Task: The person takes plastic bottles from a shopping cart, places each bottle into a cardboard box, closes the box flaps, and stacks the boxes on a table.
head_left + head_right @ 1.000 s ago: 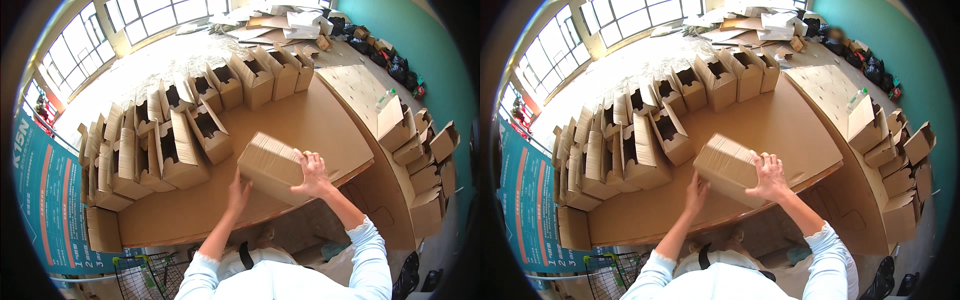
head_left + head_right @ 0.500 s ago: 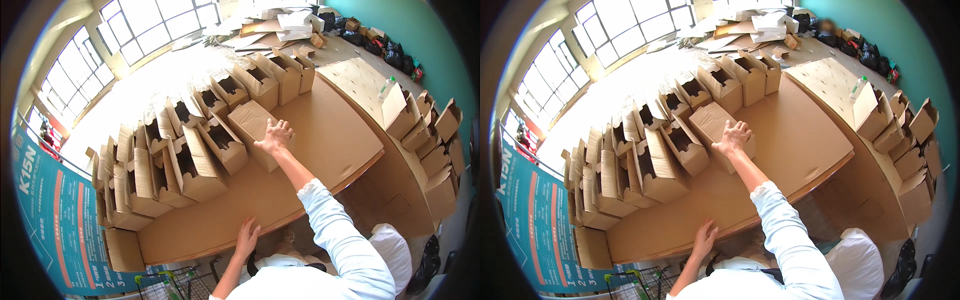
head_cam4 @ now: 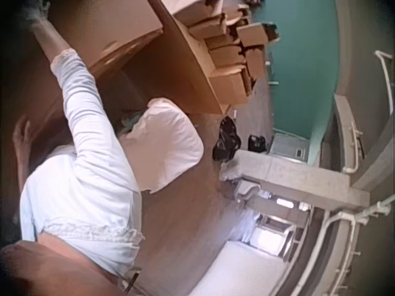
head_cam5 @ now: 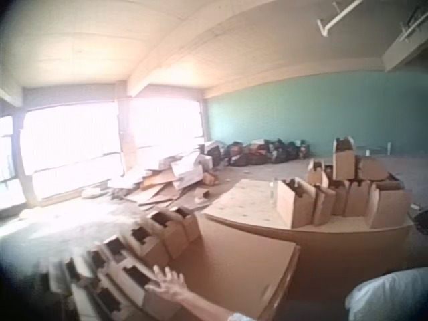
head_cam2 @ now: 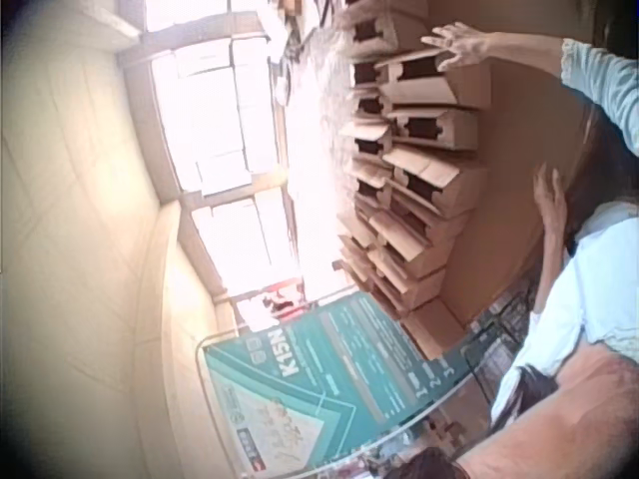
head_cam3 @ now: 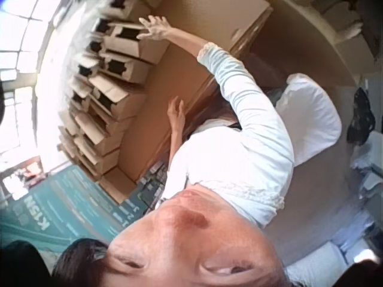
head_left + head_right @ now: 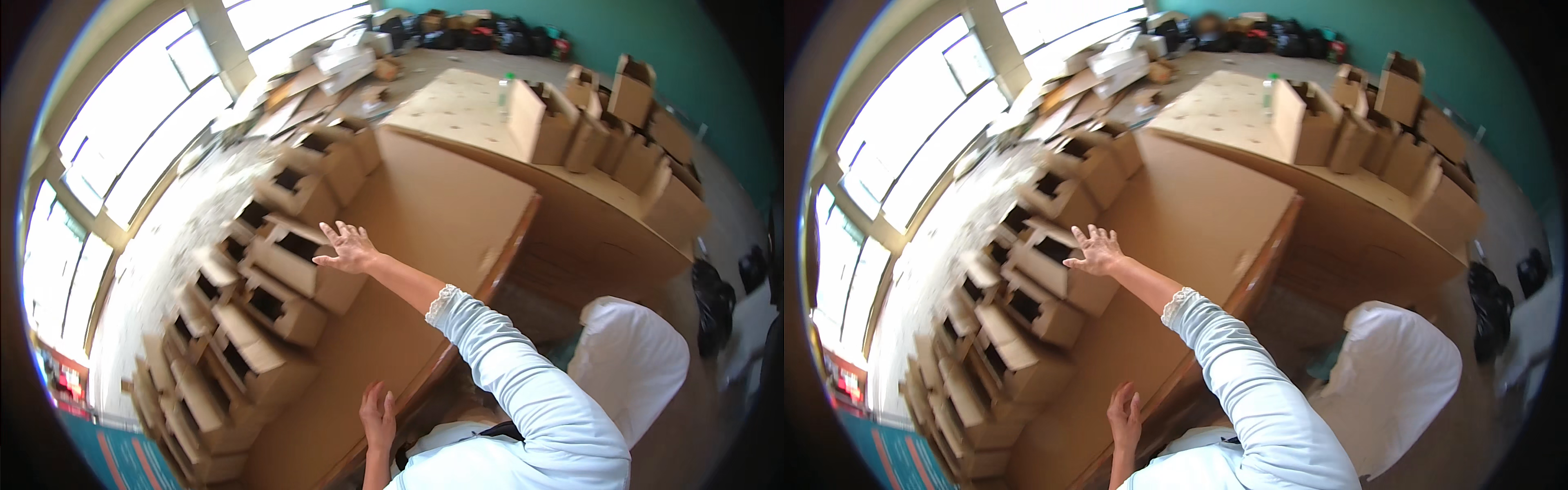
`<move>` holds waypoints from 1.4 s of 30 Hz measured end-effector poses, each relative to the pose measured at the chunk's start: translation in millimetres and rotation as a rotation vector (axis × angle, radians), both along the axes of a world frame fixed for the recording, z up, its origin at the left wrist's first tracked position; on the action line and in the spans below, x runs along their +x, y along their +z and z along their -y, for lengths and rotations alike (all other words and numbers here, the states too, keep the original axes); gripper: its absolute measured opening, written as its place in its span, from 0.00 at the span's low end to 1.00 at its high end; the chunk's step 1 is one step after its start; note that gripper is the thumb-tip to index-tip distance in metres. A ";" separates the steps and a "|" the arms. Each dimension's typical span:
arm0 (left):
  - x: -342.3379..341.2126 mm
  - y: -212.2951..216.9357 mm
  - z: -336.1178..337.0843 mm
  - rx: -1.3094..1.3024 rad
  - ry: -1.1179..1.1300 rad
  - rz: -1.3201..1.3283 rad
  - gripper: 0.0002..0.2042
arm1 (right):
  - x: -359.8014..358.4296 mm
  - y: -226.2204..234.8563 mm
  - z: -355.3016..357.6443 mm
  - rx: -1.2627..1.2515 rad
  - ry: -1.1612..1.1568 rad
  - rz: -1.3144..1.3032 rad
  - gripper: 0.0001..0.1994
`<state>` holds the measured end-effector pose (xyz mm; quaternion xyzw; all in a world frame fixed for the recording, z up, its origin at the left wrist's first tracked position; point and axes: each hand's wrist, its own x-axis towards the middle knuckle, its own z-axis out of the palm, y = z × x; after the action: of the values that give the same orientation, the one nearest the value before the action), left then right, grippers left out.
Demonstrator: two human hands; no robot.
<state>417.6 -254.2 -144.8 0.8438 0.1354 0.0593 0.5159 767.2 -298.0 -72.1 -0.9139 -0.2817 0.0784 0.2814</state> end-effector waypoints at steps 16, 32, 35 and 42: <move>135.6 -35.9 110.3 0.847 -0.556 -0.047 0.30 | 269.3 13.1 520.1 -0.002 -1.100 0.533 0.44; 143.0 -50.6 110.3 0.760 -0.499 0.049 0.31 | 262.2 -28.3 520.9 0.188 -0.974 0.929 0.13; 139.3 -52.0 106.4 0.791 -0.471 0.079 0.30 | 193.2 -16.3 516.4 0.318 -0.883 0.836 0.15; 121.6 -70.4 89.9 0.392 -0.339 0.206 0.31 | -54.9 16.3 416.8 0.854 -0.768 0.463 0.16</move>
<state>539.2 -344.1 -215.2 0.9277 -0.0751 0.0827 0.3562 712.3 -714.7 -55.8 -0.7499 0.0073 -0.3485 0.5622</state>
